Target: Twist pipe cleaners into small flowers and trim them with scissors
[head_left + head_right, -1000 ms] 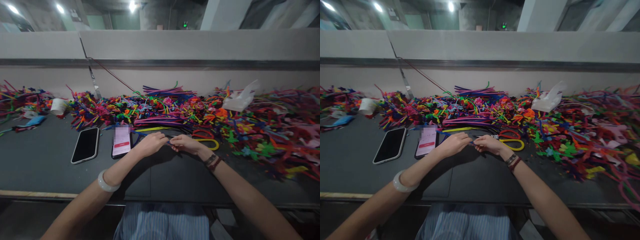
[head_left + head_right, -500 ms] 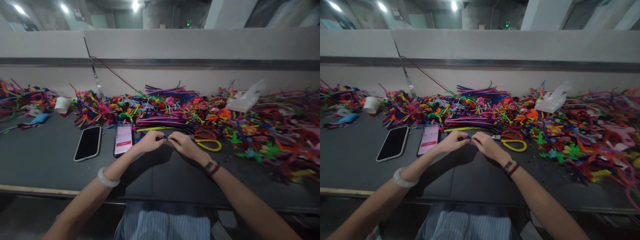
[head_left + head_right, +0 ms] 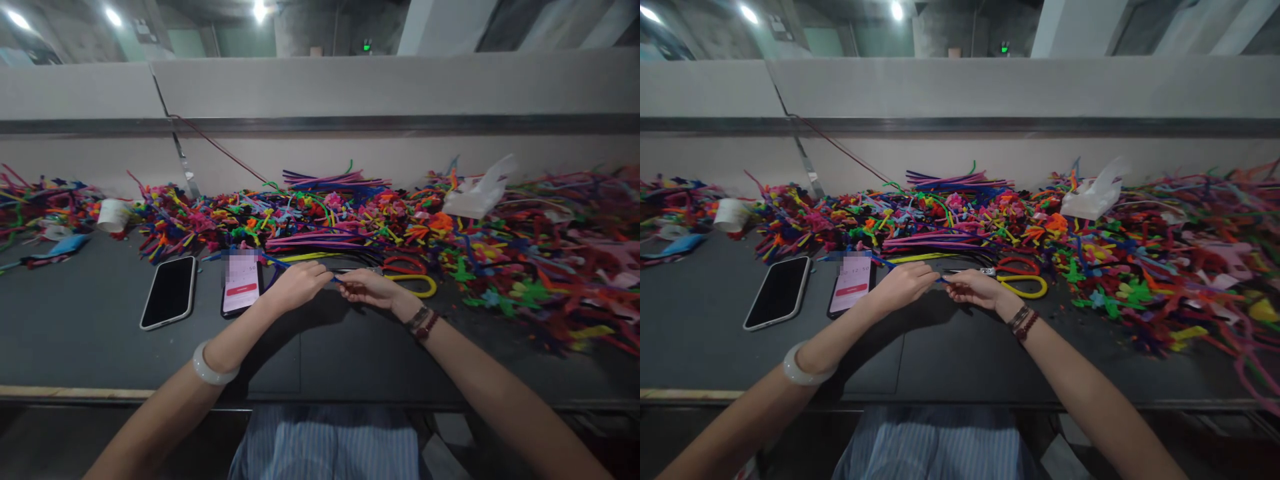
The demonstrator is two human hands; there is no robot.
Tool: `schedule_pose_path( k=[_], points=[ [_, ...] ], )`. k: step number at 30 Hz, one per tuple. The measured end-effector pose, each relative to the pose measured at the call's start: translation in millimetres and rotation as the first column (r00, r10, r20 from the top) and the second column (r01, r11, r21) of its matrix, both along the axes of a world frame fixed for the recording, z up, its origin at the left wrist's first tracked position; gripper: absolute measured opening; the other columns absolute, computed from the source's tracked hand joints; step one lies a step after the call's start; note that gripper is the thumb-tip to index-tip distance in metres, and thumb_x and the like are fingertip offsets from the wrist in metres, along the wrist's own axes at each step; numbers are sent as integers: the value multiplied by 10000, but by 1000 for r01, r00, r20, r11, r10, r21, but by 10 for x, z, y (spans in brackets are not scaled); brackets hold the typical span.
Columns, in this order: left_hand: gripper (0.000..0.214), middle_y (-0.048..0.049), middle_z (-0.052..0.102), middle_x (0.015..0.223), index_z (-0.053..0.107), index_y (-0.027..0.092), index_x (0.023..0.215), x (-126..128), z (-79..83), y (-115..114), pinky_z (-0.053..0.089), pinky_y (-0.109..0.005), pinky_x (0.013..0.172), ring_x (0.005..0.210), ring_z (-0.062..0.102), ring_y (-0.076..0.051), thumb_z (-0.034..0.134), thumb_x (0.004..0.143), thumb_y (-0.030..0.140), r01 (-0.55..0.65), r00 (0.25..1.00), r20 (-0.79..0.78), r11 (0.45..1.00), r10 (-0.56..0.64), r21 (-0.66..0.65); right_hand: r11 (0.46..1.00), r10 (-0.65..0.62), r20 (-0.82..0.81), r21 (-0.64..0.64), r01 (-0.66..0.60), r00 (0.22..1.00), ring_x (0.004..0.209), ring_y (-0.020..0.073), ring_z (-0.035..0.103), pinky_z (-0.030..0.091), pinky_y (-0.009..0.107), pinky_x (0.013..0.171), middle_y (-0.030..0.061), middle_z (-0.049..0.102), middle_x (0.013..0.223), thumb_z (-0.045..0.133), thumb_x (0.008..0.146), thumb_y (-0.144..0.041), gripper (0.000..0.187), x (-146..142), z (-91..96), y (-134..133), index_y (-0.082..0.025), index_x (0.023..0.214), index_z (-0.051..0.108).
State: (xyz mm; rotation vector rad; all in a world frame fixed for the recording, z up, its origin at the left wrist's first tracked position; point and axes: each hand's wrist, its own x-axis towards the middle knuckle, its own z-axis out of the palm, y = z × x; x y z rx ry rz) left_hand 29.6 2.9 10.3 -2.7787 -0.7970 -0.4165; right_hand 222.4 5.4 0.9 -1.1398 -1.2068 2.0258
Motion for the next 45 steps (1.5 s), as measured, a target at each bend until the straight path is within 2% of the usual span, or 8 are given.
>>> schedule_pose_path(
  k=[7,10,13,16,21,29,36,45],
  points=[
    [216,-57,564,743,562,135,815,46,3,-87,379,-250,646,720,518,-148,351,834,177,-47,993,100,987,63,-153,962,-1,186,267,-50,983,506,73,462,387,203,524,-11,517,578,603,681,-253,133,-48,25,-32,-129,649,566],
    [228,-23,546,630,574,128,714,43,19,-84,340,-226,543,588,484,-117,391,808,226,-72,947,251,893,201,-444,709,-113,345,685,-168,932,614,119,483,382,242,600,16,550,673,542,732,-243,97,-74,76,-98,-158,726,590],
    [259,8,500,534,569,116,656,6,59,-37,305,-201,479,495,428,-83,428,781,293,74,910,303,606,285,-792,449,-162,417,838,-310,894,728,153,502,372,267,679,45,584,786,490,773,-230,123,-79,134,-147,-180,771,602],
    [288,13,498,546,556,112,641,-16,97,-6,300,-185,473,497,424,-68,476,748,366,223,858,360,366,365,-903,546,-125,393,794,-268,911,654,134,493,381,248,613,26,567,721,489,781,-286,149,-65,154,-134,-171,776,584],
    [274,20,493,553,551,118,640,26,120,-51,282,-181,472,504,427,-61,527,713,381,304,770,414,292,486,-907,781,-105,218,623,-55,970,531,91,460,379,226,536,-20,513,582,578,706,-392,245,-46,129,-62,-148,733,575],
    [223,23,487,521,592,109,666,62,98,-109,235,-189,453,476,395,-52,560,702,327,399,776,403,116,485,-909,846,-5,175,525,-89,985,466,64,444,344,197,455,-22,535,533,624,669,-384,254,-38,147,-80,-132,688,614],
    [291,-24,582,665,605,100,722,111,3,-71,322,-191,531,561,463,-64,550,720,386,424,686,486,245,541,-872,874,-155,106,478,86,982,455,52,453,356,189,459,-28,539,533,642,648,-393,267,-43,120,-29,-127,667,616],
    [271,-49,619,700,626,96,731,100,-10,-39,402,-206,588,597,538,-87,627,657,357,449,659,488,221,572,-866,812,-274,-10,534,237,962,423,49,434,347,189,435,-35,527,503,661,638,-355,232,-43,97,-4,-140,584,592]
  ],
)
